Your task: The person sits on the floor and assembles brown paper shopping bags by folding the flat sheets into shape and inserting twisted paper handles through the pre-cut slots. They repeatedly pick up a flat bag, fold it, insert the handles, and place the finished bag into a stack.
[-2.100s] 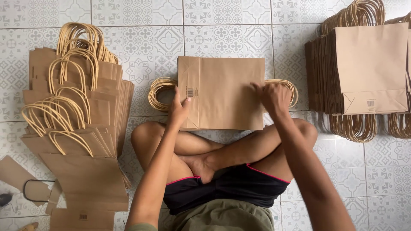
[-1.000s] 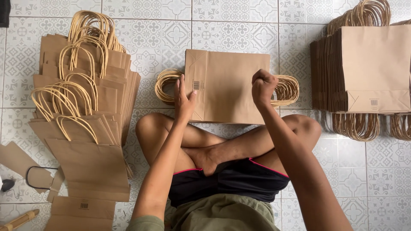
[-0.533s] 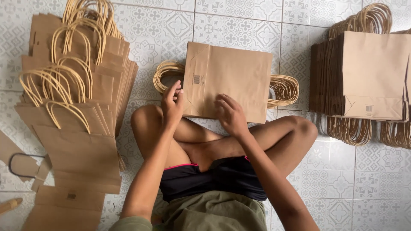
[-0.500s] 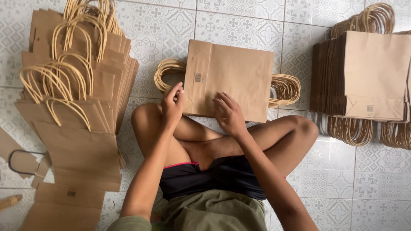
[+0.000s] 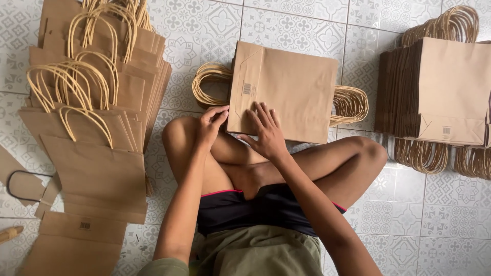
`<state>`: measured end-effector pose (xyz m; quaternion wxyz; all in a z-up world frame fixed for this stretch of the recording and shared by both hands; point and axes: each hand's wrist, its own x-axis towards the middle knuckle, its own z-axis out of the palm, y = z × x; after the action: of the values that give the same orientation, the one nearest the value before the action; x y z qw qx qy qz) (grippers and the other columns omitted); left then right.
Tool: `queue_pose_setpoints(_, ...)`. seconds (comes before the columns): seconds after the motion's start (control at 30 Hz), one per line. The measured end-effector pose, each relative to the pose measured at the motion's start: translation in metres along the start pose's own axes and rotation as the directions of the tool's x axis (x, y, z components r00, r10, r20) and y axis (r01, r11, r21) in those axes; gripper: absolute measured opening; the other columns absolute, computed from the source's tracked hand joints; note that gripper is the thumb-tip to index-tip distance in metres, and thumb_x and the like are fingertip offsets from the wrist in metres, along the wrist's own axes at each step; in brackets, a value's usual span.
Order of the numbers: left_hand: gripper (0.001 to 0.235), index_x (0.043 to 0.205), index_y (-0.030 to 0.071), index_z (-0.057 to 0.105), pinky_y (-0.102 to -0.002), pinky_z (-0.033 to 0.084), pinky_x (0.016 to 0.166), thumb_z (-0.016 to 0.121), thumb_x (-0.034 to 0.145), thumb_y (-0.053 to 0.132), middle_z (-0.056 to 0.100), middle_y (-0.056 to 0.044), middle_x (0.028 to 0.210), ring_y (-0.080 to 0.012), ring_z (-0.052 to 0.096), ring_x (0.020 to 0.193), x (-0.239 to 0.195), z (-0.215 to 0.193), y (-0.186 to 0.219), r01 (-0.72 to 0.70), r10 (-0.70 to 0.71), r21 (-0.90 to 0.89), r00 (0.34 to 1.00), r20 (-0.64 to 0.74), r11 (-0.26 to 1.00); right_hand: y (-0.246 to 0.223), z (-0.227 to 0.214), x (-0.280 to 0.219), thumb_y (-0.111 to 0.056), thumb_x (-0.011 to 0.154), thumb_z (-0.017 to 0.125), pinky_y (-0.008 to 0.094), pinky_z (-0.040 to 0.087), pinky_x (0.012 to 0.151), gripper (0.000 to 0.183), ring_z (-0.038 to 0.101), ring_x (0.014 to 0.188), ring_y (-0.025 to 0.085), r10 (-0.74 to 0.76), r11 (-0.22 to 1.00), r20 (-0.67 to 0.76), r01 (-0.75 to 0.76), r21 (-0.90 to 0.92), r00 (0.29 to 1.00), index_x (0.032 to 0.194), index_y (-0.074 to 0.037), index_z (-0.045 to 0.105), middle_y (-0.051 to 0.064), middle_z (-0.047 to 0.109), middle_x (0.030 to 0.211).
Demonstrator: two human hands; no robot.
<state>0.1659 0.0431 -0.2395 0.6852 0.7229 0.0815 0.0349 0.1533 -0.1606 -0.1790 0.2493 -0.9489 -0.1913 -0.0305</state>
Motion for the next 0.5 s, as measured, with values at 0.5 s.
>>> queue_pose_setpoints(0.5,0.026,0.109,0.019,0.082,-0.033,0.056,0.094,0.077,0.088,0.006,0.077,-0.004,0.105,-0.0178,0.072,0.103,-0.007,-0.01,0.007,-0.068,0.067,0.013,0.998,0.016,0.998,-0.032,-0.012,0.023,-0.071,0.088,0.06,0.064,0.037,0.114,0.088,0.04,0.141,0.05,0.143,0.971,0.307,-0.193,0.141,0.941,0.157,-0.019,0.043,0.026,0.045,0.155)
